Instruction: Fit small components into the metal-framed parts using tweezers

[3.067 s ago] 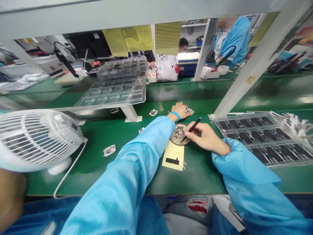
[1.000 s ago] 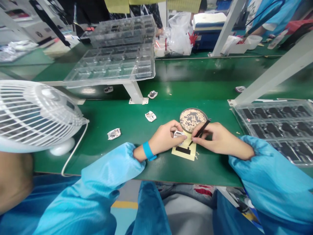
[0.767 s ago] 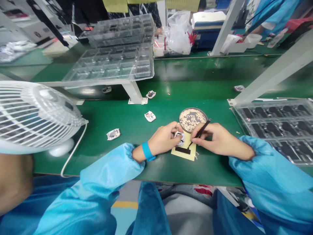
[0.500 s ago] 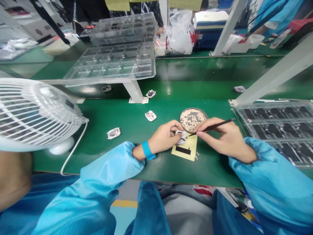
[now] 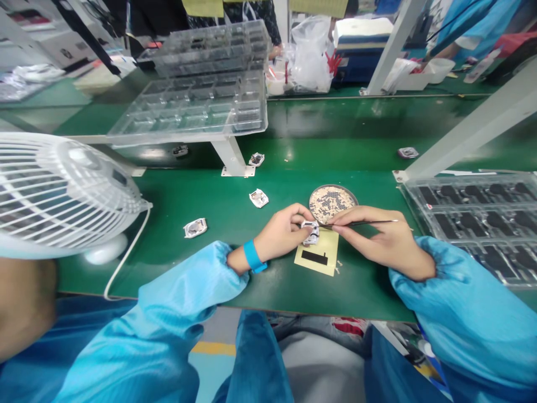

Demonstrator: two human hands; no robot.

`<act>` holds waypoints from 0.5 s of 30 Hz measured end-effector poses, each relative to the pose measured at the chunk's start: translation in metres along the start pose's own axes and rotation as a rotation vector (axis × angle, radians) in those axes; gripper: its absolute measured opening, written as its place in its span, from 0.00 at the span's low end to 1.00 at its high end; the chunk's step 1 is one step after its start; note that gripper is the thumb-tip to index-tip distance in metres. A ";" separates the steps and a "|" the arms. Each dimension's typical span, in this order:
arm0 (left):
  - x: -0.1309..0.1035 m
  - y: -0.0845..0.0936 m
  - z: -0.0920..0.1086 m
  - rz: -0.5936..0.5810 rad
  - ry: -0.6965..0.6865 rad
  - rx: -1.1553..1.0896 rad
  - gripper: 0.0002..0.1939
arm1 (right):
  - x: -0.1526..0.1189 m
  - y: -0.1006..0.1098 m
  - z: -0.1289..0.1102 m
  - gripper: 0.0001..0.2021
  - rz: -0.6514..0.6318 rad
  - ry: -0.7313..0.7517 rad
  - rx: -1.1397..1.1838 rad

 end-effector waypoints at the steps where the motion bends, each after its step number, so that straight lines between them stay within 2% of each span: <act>1: 0.000 0.000 0.000 0.000 0.000 0.002 0.10 | 0.000 0.000 0.000 0.04 -0.003 -0.003 -0.001; 8: -0.001 0.000 0.000 -0.013 0.012 -0.029 0.13 | -0.001 -0.004 0.003 0.05 -0.032 -0.004 -0.010; 15: 0.000 0.000 0.001 0.008 0.006 -0.050 0.14 | 0.003 0.000 -0.003 0.06 0.023 -0.006 0.019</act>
Point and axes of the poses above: each hand's wrist, its own x-axis towards the middle knuckle, its own y-axis out of the back of the hand, z = x × y, the point moved 2 cm from there along x, towards the middle knuckle, and after that the axes turned 1 degree about x, right-handed, at the moved point
